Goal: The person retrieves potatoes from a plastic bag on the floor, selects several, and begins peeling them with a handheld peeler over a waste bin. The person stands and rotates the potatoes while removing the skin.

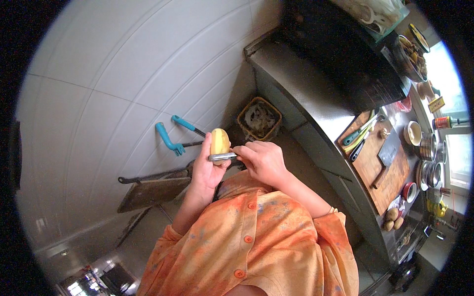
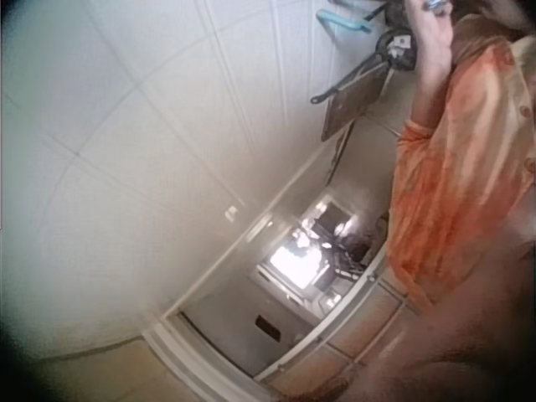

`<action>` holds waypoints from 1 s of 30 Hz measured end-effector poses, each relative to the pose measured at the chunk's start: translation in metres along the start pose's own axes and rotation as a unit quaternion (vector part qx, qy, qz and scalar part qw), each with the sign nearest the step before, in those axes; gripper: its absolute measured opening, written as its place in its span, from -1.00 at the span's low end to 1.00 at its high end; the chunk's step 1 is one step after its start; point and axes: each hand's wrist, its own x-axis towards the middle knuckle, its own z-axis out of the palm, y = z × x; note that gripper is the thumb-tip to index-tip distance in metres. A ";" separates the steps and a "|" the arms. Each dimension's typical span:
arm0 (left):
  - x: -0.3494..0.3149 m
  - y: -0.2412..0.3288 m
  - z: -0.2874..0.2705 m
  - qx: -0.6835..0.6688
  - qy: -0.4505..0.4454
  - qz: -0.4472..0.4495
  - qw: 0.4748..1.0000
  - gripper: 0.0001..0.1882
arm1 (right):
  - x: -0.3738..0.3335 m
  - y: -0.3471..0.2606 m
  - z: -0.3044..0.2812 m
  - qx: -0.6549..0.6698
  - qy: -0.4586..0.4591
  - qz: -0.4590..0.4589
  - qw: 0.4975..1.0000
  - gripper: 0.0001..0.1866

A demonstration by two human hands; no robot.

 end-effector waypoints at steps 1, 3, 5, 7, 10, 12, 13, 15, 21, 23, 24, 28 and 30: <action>-0.001 0.001 0.002 0.011 0.009 0.008 1.000 -0.59 | 0.001 0.001 0.001 0.002 -0.002 0.003 1.000 -0.81; 0.000 0.002 -0.005 0.003 -0.003 0.012 1.000 -0.61 | 0.001 0.002 0.003 0.006 -0.006 0.007 1.000 -0.82; 0.001 0.003 -0.008 -0.002 -0.009 0.015 1.000 -0.62 | 0.002 0.004 0.005 0.014 -0.009 0.008 1.000 -0.83; 0.001 0.004 -0.009 -0.004 -0.008 0.017 1.000 -0.62 | 0.003 0.005 0.008 0.021 -0.010 0.009 1.000 -0.84; 0.002 0.005 -0.013 -0.010 -0.014 0.016 1.000 -0.63 | 0.004 0.007 0.010 0.030 -0.010 0.012 0.999 -0.84; 0.002 0.006 -0.012 -0.012 -0.006 0.015 1.000 -0.64 | 0.005 0.009 0.011 0.038 -0.009 0.016 0.999 -0.85; 0.002 0.006 -0.011 -0.012 -0.002 0.015 1.000 -0.64 | 0.005 0.010 0.012 0.041 -0.017 0.025 0.999 -0.84; 0.003 0.006 -0.014 0.006 -0.004 0.014 1.000 -0.63 | 0.004 0.014 0.015 0.048 -0.033 0.043 0.997 -0.84; -0.014 -0.003 -0.002 0.035 -0.040 -0.054 0.997 -0.54 | 0.006 0.060 0.017 -0.046 -0.086 0.183 0.978 -0.82; -0.005 -0.002 -0.003 0.007 -0.061 -0.054 0.997 -0.53 | 0.006 0.064 0.018 -0.024 -0.082 0.225 0.971 -0.79; -0.002 0.000 -0.003 -0.014 -0.052 -0.057 0.997 -0.54 | 0.006 0.064 0.019 -0.012 -0.072 0.262 0.962 -0.79; 0.008 0.001 -0.014 -0.078 -0.051 -0.042 0.995 -0.53 | 0.010 0.048 0.015 0.083 -0.046 0.330 0.939 -0.77; 0.010 -0.001 -0.021 -0.105 -0.063 -0.039 0.992 -0.52 | 0.011 0.025 0.005 0.094 -0.049 0.305 0.947 -0.78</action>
